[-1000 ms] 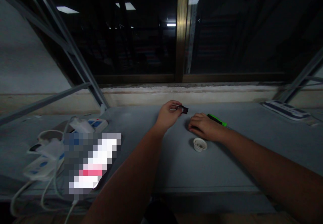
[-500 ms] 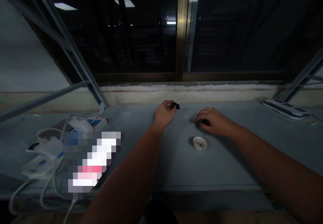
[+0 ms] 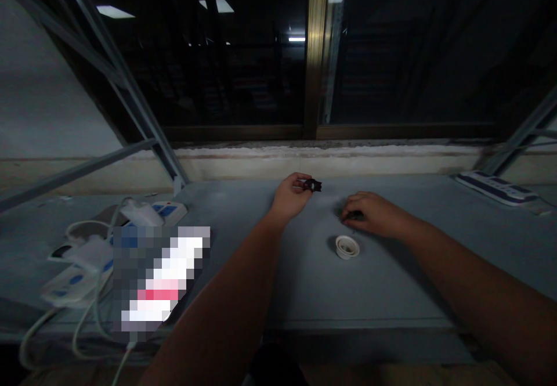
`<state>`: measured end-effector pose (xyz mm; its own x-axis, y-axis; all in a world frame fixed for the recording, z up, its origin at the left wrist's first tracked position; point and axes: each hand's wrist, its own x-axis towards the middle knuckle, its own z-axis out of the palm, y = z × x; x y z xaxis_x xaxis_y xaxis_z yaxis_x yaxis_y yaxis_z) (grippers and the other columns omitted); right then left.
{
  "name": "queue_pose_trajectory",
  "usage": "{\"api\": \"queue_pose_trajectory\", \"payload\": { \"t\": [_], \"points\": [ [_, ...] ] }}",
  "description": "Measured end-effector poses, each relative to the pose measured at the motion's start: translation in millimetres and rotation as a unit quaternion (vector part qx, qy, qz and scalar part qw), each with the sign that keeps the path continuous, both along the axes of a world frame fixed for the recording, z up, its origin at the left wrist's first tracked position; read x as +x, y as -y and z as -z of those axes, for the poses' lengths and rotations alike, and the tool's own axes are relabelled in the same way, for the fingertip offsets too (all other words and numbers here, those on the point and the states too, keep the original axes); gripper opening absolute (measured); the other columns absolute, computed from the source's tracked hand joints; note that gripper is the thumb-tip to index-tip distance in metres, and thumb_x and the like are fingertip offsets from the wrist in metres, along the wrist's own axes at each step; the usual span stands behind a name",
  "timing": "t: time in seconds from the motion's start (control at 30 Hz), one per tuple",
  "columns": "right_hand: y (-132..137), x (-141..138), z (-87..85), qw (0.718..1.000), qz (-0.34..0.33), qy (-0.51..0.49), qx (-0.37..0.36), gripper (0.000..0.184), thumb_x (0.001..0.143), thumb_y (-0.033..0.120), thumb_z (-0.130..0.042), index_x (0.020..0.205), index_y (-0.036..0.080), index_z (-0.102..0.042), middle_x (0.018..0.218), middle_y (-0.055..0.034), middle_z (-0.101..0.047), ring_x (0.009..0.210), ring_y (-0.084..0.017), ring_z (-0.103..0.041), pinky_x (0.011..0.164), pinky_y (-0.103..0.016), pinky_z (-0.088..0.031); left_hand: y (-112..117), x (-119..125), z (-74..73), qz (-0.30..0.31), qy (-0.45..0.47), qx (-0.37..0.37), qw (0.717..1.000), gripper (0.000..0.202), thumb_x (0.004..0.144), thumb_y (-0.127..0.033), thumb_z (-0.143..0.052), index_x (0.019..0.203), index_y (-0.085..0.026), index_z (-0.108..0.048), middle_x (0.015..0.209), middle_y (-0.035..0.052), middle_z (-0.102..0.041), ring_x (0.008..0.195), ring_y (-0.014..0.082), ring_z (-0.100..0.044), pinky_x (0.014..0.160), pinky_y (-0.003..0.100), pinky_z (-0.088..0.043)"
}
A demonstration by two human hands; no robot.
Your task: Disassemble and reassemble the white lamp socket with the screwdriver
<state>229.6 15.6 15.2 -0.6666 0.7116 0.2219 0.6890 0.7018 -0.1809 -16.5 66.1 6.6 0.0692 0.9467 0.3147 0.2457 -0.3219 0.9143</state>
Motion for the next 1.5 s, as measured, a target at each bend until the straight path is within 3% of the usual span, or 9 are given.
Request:
{"api": "queue_pose_trajectory", "payload": {
  "t": [0.23, 0.43, 0.63, 1.03, 1.37, 1.5],
  "points": [
    [-4.6, -5.6, 12.0, 1.000, 0.009, -0.024, 0.006, 0.011, 0.090, 0.021, -0.062, 0.091, 0.020, -0.072, 0.091, -0.0069, -0.074, 0.089, -0.024, -0.067, 0.085, -0.037, -0.047, 7.7, 5.2, -6.1, 0.053, 0.032, -0.015, 0.998, 0.038, 0.072, 0.000, -0.069, 0.107, -0.014, -0.068, 0.091, 0.0058, -0.072, 0.076, 0.0127, -0.068, 0.072, 0.023, -0.052],
    [1.6, -6.2, 0.3, 0.988, 0.066, -0.136, 0.033, 0.017, 0.098, 0.029, -0.053, 0.101, 0.019, -0.067, 0.089, -0.0060, -0.072, 0.076, -0.018, -0.064, 0.070, -0.030, -0.046, 19.7, 11.9, -11.2, 0.138, 0.032, 0.010, 0.990, 0.041, 0.073, 0.000, -0.071, 0.112, -0.013, -0.069, 0.098, 0.0082, -0.075, 0.086, 0.0144, -0.070, 0.088, 0.030, -0.055],
    [3.0, -13.7, -3.1, 0.973, 0.086, -0.206, 0.052, 0.018, 0.097, 0.032, -0.055, 0.100, 0.020, -0.068, 0.090, -0.0057, -0.073, 0.075, -0.017, -0.065, 0.068, -0.029, -0.046, 30.5, 21.2, -11.7, 0.195, 0.020, 0.026, 0.980, 0.042, 0.075, -0.003, -0.071, 0.117, -0.012, -0.070, 0.107, 0.0122, -0.075, 0.094, 0.0172, -0.071, 0.091, 0.033, -0.056],
    [1.1, -13.4, -0.5, 0.967, 0.082, -0.240, 0.026, 0.016, 0.096, 0.031, -0.056, 0.094, 0.020, -0.068, 0.085, -0.0049, -0.073, 0.071, -0.017, -0.065, 0.066, -0.029, -0.046, 36.2, 23.1, -13.8, 0.214, 0.006, 0.054, 0.975, 0.037, 0.073, -0.007, -0.075, 0.109, -0.015, -0.074, 0.107, 0.0104, -0.074, 0.096, 0.0185, -0.071, 0.089, 0.031, -0.059],
    [-0.8, -17.9, 6.2, 0.953, 0.104, -0.284, 0.021, 0.030, 0.093, 0.047, -0.062, 0.083, 0.019, -0.064, 0.069, -0.0005, -0.068, 0.059, -0.013, -0.059, 0.057, -0.026, -0.045, 37.9, 25.5, -13.4, 0.215, -0.031, 0.082, 0.973, 0.030, 0.076, -0.015, -0.076, 0.106, -0.016, -0.074, 0.105, 0.0097, -0.074, 0.091, 0.0171, -0.070, 0.081, 0.027, -0.059],
    [-2.8, -16.2, 5.8, 0.958, 0.111, -0.261, 0.040, 0.030, 0.097, 0.046, -0.054, 0.087, 0.019, -0.065, 0.074, -0.0029, -0.069, 0.064, -0.015, -0.060, 0.059, -0.027, -0.045, 30.0, 25.9, -10.8, 0.149, -0.031, 0.080, 0.985, 0.028, 0.074, -0.009, -0.072, 0.102, -0.016, -0.073, 0.102, 0.0074, -0.075, 0.083, 0.0145, -0.069, 0.079, 0.026, -0.058]
  ]
}}
